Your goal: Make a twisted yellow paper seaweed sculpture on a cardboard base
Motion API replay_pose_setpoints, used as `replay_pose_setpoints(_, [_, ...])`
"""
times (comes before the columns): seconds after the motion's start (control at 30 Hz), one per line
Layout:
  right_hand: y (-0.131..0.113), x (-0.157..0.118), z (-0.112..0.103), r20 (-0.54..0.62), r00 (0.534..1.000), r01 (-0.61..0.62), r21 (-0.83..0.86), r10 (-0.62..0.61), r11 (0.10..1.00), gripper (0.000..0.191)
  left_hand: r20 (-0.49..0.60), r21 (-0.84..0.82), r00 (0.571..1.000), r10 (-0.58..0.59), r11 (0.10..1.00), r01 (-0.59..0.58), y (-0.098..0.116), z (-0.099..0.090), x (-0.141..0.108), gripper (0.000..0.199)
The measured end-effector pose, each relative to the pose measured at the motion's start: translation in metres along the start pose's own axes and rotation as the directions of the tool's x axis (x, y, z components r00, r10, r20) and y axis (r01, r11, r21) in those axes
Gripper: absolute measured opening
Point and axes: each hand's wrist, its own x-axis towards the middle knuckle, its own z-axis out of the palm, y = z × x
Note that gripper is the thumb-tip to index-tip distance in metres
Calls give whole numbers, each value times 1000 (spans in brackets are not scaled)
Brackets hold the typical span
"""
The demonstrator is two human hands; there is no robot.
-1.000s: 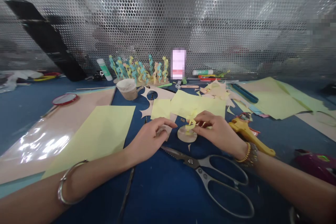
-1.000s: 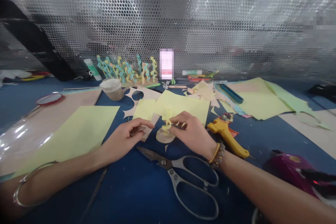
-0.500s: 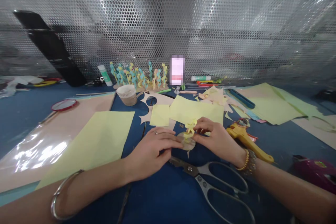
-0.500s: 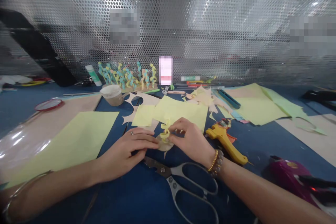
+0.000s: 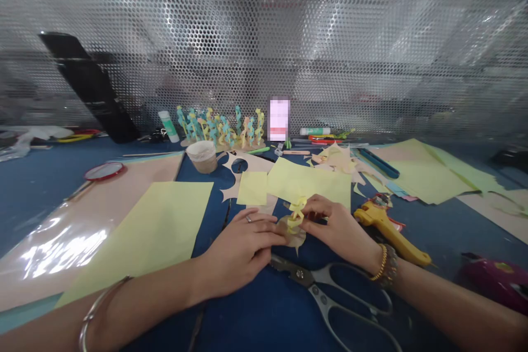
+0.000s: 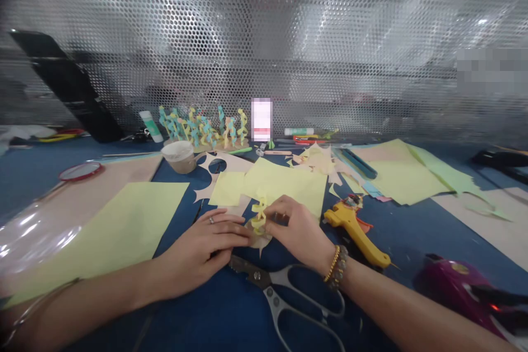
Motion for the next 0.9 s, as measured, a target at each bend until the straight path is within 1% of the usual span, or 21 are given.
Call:
replay_pose_setpoints(0.13, [-1, 0, 1, -6, 1000, -2, -1, 2, 1000, 10, 28, 8, 1000, -3, 1000, 3, 1, -1, 1, 40])
replay_pose_setpoints(0.33, [1, 1, 2, -7, 1000, 13, -8, -13, 1000, 8, 30, 10, 1000, -2, 1000, 2, 2, -1, 1, 38])
replay_pose_setpoints(0.47, [3, -1, 3, -8, 998, 59, 1, -59, 998, 6, 12, 0, 1000, 6, 1000, -6, 1, 0, 1, 39])
replay_pose_setpoints(0.57, [3, -1, 2, -18, 996, 91, 11, -91, 996, 4, 22, 6, 1000, -4, 1000, 4, 0, 0, 1, 41])
replay_pose_setpoints(0.67, [2, -1, 0, -15, 996, 86, 1, -86, 996, 3, 35, 6, 999, -8, 1000, 8, 0, -1, 1, 42])
replay_pose_setpoints(0.8, [0, -1, -4, 35, 998, 46, -1, -46, 999, 12, 35, 0, 999, 1, 1000, -1, 2, -2, 1, 44])
replay_pose_setpoints(0.9, [-2, -2, -6, 79, 995, 70, -19, -68, 997, 16, 34, -3, 999, -5, 1000, 5, 2, -2, 1, 43])
